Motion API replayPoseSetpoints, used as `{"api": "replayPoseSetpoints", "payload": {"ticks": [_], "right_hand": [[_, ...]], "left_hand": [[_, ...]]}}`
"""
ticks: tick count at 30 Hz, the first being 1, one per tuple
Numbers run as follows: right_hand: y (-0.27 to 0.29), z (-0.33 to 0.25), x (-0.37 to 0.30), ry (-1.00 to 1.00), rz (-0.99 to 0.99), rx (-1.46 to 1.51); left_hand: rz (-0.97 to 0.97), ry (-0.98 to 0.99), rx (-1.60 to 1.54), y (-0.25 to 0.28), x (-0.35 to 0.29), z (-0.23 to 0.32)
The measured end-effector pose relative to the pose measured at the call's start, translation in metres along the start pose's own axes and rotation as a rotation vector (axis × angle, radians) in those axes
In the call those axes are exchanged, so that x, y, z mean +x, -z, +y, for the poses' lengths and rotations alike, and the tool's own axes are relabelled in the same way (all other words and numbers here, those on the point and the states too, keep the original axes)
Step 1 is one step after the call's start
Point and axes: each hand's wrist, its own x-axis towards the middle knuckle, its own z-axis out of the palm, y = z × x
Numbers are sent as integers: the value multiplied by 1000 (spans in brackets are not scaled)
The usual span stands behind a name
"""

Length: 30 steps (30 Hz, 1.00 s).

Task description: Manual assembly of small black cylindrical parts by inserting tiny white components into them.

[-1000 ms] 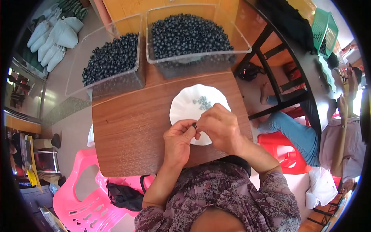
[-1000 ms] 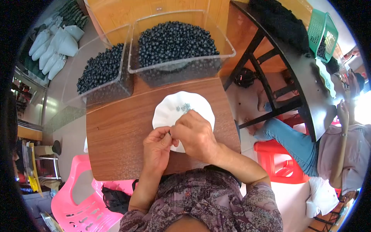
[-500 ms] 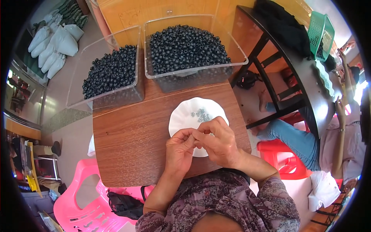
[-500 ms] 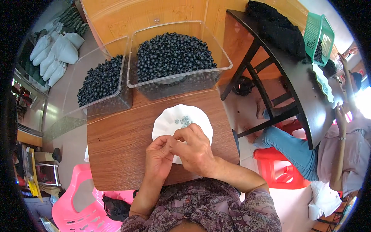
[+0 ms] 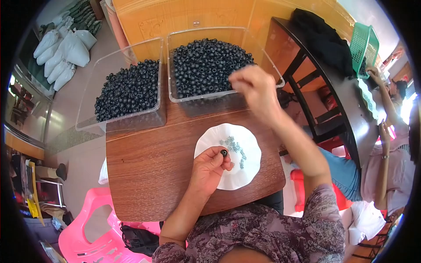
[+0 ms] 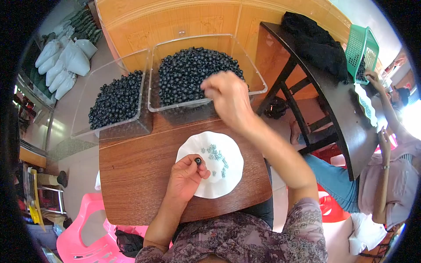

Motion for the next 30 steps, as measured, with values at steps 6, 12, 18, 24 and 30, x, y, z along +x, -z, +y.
{"api": "replayPoseSetpoints", "payload": {"ticks": [6,12,18,24,30], "right_hand": [[-42,69,70,5,-340,-459],[-68,68,71,182,-509,-663],[-74,71,71,177,-505,-674],[-80,74,71,81,-472,-646],[-82,71,72,116,-455,-659]], "left_hand": [[32,-3,43,8,4,-2],[49,-2,8,15,5,1],[68,5,25,13,6,0],[86,3,40,14,7,-2],[95,-11,41,17,8,-2]]}}
